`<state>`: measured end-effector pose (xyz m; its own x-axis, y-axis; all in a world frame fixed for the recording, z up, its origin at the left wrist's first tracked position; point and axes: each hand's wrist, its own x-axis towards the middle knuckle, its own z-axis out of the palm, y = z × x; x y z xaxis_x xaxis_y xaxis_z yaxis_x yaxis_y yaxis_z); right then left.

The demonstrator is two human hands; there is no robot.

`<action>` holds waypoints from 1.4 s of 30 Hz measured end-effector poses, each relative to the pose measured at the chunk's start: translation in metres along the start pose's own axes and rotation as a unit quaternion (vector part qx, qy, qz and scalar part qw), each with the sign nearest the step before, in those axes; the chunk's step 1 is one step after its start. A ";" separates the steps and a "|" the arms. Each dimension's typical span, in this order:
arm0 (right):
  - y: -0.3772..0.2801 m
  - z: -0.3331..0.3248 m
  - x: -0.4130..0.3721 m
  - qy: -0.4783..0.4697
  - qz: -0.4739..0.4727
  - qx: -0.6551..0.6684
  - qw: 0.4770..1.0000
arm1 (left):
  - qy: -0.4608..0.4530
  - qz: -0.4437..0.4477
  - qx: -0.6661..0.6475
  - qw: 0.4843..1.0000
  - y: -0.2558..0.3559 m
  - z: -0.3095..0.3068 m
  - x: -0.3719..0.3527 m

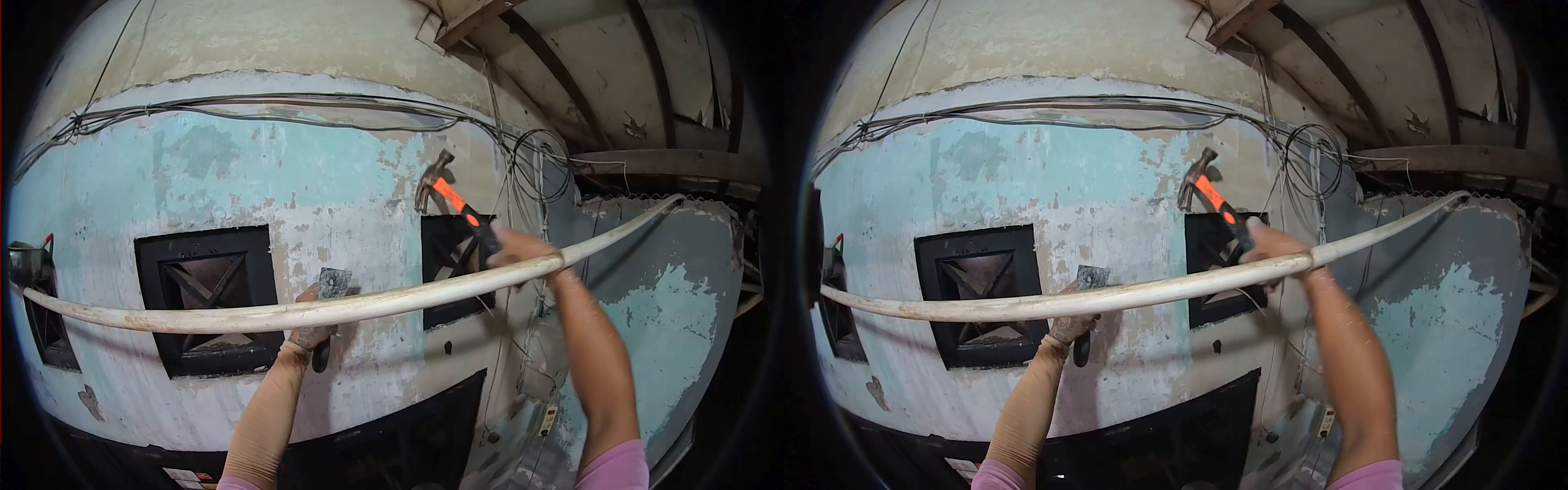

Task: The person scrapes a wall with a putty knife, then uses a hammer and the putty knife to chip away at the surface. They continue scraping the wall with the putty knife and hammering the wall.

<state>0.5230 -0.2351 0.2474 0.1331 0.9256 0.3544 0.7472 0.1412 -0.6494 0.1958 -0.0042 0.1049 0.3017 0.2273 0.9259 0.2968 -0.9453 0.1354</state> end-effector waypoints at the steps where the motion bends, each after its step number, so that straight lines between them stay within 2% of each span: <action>1: -0.001 -0.011 -0.002 0.010 -0.016 -0.035 0.999 | -0.023 -0.042 -0.010 0.999 0.001 -0.007 -0.002; 2: 0.002 0.009 -0.006 0.077 -0.050 -0.052 0.994 | -0.017 -0.065 -0.021 0.997 -0.001 -0.008 0.003; 3: 0.012 0.026 -0.006 0.101 -0.064 -0.065 0.991 | -0.018 -0.090 -0.035 0.995 -0.003 -0.007 0.001; 4: 0.025 0.045 -0.005 0.108 -0.080 -0.065 0.989 | -0.001 0.092 0.150 0.984 -0.035 0.008 -0.003; 6: 0.046 0.079 0.001 0.136 -0.104 -0.009 0.985 | 0.041 0.179 0.250 0.951 -0.032 0.014 -0.005; 7: 0.051 0.090 0.006 0.188 -0.096 0.087 0.974 | 0.067 0.220 0.299 0.926 -0.026 0.016 -0.002; 8: 0.052 0.087 0.011 0.195 -0.127 0.104 0.967 | 0.029 0.176 0.267 0.947 -0.020 0.016 -0.006; 10: 0.046 0.085 0.013 0.202 -0.186 0.140 0.951 | 0.010 0.205 0.313 0.927 -0.018 0.010 -0.005; 11: 0.038 0.075 0.017 0.208 -0.137 0.122 0.961 | 0.004 0.218 0.335 0.917 -0.018 0.008 -0.003; 13: 0.013 0.057 0.020 0.217 -0.032 0.088 0.972 | 0.030 0.200 0.291 0.935 -0.033 0.012 -0.010; 15: 0.009 0.057 0.025 0.220 -0.039 0.027 0.974 | 0.073 0.165 0.238 0.954 -0.072 0.034 -0.017; 16: 0.004 0.065 0.019 0.212 -0.036 0.012 0.977 | 0.044 0.125 0.163 0.978 -0.042 0.021 -0.010; 18: 0.018 0.073 0.024 0.173 -0.008 -0.034 0.984 | 0.051 0.215 0.291 0.931 -0.042 0.018 -0.009; 19: 0.049 0.080 0.046 0.237 -0.118 -0.149 0.953 | 0.051 0.258 0.352 0.898 -0.043 0.016 -0.010; 20: 0.079 0.088 0.068 0.322 -0.205 -0.270 0.884 | 0.017 0.187 0.225 0.956 -0.030 0.013 -0.008; 21: 0.071 0.085 0.064 0.322 -0.191 -0.257 0.891 | 0.005 0.111 0.091 0.990 -0.018 0.010 -0.006; 22: 0.063 0.082 0.059 0.321 -0.177 -0.244 0.898 | 0.007 0.063 0.006 0.998 -0.011 0.009 -0.006; 23: 0.025 0.070 0.034 0.257 -0.090 -0.164 0.948 | 0.006 0.040 -0.039 0.998 -0.011 0.011 -0.005; 25: 0.002 0.067 0.019 0.168 0.006 -0.070 0.983 | 0.003 0.019 -0.085 0.996 -0.013 0.015 -0.005; 28: 0.004 0.082 0.014 0.119 0.005 -0.061 0.991 | 0.028 0.103 0.065 0.992 -0.023 0.017 -0.004; 30: 0.010 0.090 0.003 0.101 -0.013 -0.094 0.990 | 0.007 0.142 0.158 0.977 -0.016 0.013 -0.008; 32: 0.003 0.091 -0.004 0.103 -0.009 -0.074 0.992 | 0.014 0.199 0.275 0.941 -0.013 0.012 -0.010; 33: 0.009 0.095 -0.004 0.097 -0.046 -0.117 0.987 | 0.023 0.233 0.341 0.910 -0.014 0.014 -0.015; 34: 0.021 0.097 0.004 0.094 -0.085 -0.164 0.978 | 0.013 0.216 0.324 0.921 -0.009 0.016 -0.017; 36: 0.039 0.101 0.026 0.118 -0.089 -0.179 0.973 | -0.005 0.178 0.294 0.939 0.000 0.012 -0.019; 37: 0.041 0.103 0.032 0.130 -0.091 -0.186 0.970 | 0.003 0.189 0.309 0.932 -0.001 0.006 -0.020; 39: 0.028 0.082 0.015 0.049 -0.060 -0.114 0.991 | 0.018 0.212 0.331 0.919 -0.004 -0.001 -0.024; 40: 0.015 0.075 0.002 0.105 -0.063 -0.099 0.988 | -0.021 0.192 0.341 0.920 -0.025 0.002 -0.025; 42: 0.026 0.063 0.010 0.080 -0.055 -0.053 0.994 | 0.003 0.212 0.377 0.902 -0.026 -0.002 -0.024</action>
<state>0.5023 -0.2000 0.1918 0.1423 0.8383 0.5263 0.8262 0.1923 -0.5296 0.1788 0.0145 0.0797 0.5296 -0.1209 0.8396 0.6872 -0.5191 -0.5083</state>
